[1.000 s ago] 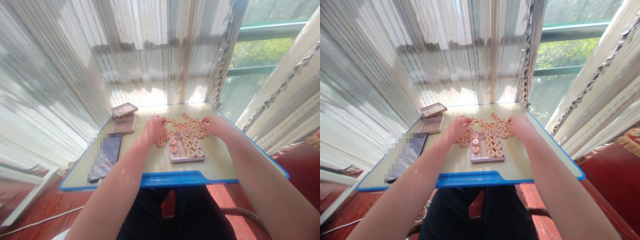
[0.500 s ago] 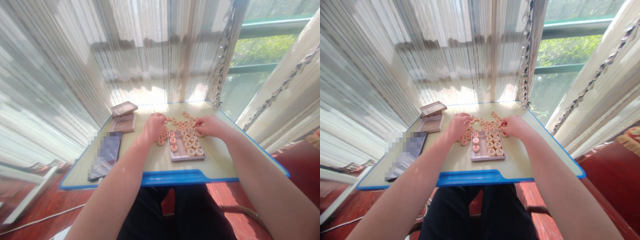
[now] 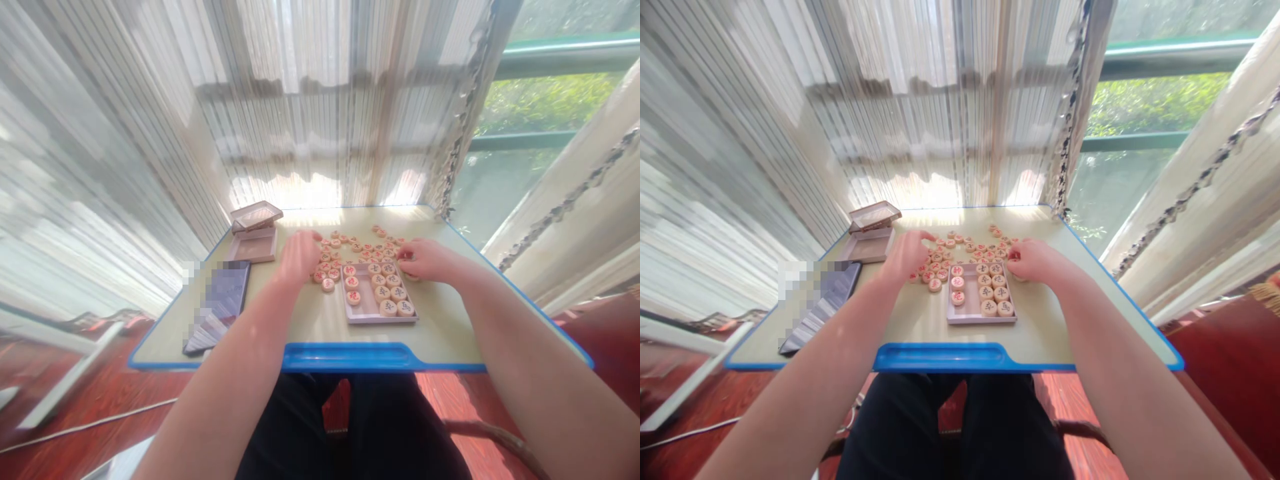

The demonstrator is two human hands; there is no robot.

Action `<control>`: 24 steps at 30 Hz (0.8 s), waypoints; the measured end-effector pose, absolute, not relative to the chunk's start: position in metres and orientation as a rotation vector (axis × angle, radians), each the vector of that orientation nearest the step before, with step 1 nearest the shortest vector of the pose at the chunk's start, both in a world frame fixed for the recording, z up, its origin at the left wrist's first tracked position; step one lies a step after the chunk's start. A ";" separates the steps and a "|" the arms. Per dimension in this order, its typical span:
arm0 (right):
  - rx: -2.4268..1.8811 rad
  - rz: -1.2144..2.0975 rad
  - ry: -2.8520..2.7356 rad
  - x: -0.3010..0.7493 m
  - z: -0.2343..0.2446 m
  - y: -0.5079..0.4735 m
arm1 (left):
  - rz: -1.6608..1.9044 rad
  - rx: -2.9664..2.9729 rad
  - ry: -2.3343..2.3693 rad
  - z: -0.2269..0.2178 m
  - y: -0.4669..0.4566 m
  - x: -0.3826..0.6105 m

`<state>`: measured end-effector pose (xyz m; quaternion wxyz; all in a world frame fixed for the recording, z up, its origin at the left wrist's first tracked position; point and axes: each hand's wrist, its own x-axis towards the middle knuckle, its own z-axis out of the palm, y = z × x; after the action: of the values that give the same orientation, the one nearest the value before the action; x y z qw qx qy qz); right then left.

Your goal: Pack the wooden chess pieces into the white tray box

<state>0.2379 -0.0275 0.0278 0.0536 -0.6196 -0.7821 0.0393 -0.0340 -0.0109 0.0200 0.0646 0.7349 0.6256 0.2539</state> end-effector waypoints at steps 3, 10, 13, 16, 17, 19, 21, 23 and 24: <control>-1.881 0.080 -2.366 0.236 0.027 -0.028 | 0.696 2.148 1.970 0.021 -0.010 -0.035; -1.866 0.029 -2.358 0.237 0.022 -0.026 | 0.682 2.184 1.967 0.021 -0.011 -0.034; -1.874 0.045 -2.339 0.236 0.022 -0.027 | 0.640 2.236 2.002 0.020 -0.011 -0.035; -1.914 0.078 -2.309 0.232 0.025 -0.030 | 0.573 2.278 2.009 0.018 -0.010 -0.036; -1.924 0.085 -2.304 0.231 0.026 -0.030 | 0.556 2.292 1.994 0.017 -0.010 -0.035; -1.924 0.095 -2.304 0.230 0.027 -0.031 | 0.539 2.312 1.964 0.016 -0.009 -0.035; -1.899 0.112 -2.294 0.230 0.028 -0.031 | 0.546 2.333 1.948 0.015 -0.009 -0.035; -1.884 0.147 -2.268 0.232 0.027 -0.030 | 0.560 2.354 1.938 0.014 -0.008 -0.035; -1.882 0.162 -2.254 0.233 0.027 -0.030 | 0.564 2.362 1.932 0.014 -0.008 -0.035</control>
<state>0.2327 -0.0298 0.0270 0.1001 -0.6367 -0.7626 0.0549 -0.0346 -0.0080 0.0137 0.0195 0.7611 0.6224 0.1816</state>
